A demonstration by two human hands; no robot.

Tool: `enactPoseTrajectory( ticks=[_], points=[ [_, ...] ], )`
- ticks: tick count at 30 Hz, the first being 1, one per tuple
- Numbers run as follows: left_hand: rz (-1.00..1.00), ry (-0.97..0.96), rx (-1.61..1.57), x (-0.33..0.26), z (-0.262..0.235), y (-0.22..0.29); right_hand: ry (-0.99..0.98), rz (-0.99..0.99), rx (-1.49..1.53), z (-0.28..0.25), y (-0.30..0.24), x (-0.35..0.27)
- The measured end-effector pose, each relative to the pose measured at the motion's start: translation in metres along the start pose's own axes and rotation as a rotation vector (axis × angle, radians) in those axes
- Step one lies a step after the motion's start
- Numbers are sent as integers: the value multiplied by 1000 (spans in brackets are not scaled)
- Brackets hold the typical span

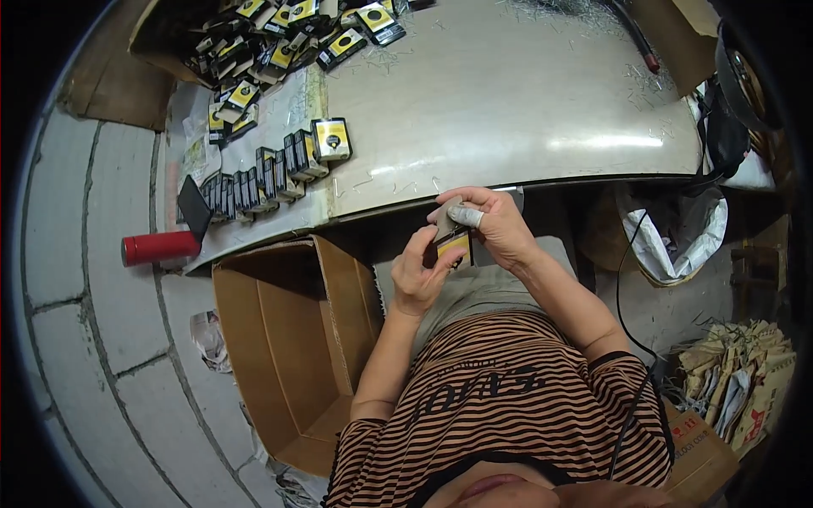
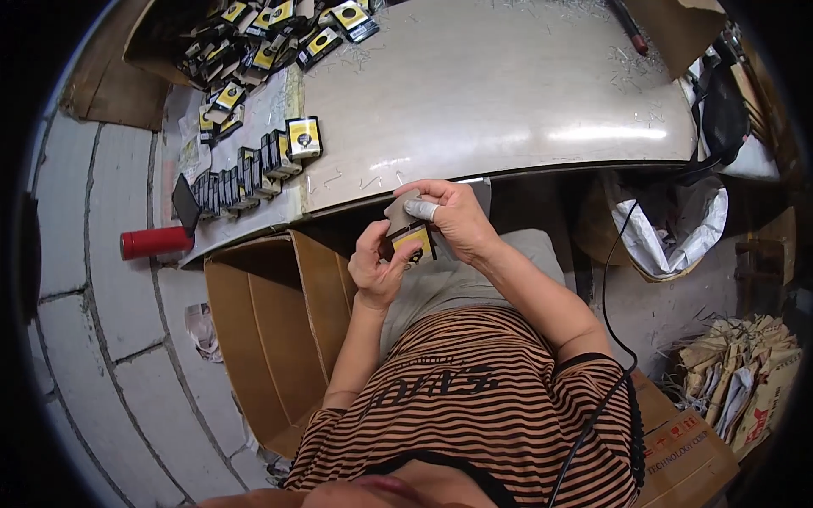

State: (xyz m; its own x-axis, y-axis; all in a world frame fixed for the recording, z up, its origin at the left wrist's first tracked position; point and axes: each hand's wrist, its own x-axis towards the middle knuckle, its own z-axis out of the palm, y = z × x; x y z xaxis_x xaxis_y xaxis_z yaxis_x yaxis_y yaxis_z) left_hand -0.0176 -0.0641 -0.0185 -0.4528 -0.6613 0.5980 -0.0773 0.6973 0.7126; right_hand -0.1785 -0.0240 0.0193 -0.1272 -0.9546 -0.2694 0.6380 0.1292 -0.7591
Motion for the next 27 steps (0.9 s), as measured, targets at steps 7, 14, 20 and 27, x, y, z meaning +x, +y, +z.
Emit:
enactPoseTrajectory(
  ticks=[7, 14, 20, 27],
  points=[
    [-29, -81, 66, 26, 3, 3, 33, -64, -146, -8, -6, 3],
    [-323, 22, -384, 28, 7, 4, -49, -113, -187, -7, -14, 1],
    [-437, -47, -367, 43, 2, 0, -38, -246, -497, -6, -22, 5],
    [-451, -82, -346, 64, -2, -3, -109, -136, -614, -9, -47, 24]
  ],
)
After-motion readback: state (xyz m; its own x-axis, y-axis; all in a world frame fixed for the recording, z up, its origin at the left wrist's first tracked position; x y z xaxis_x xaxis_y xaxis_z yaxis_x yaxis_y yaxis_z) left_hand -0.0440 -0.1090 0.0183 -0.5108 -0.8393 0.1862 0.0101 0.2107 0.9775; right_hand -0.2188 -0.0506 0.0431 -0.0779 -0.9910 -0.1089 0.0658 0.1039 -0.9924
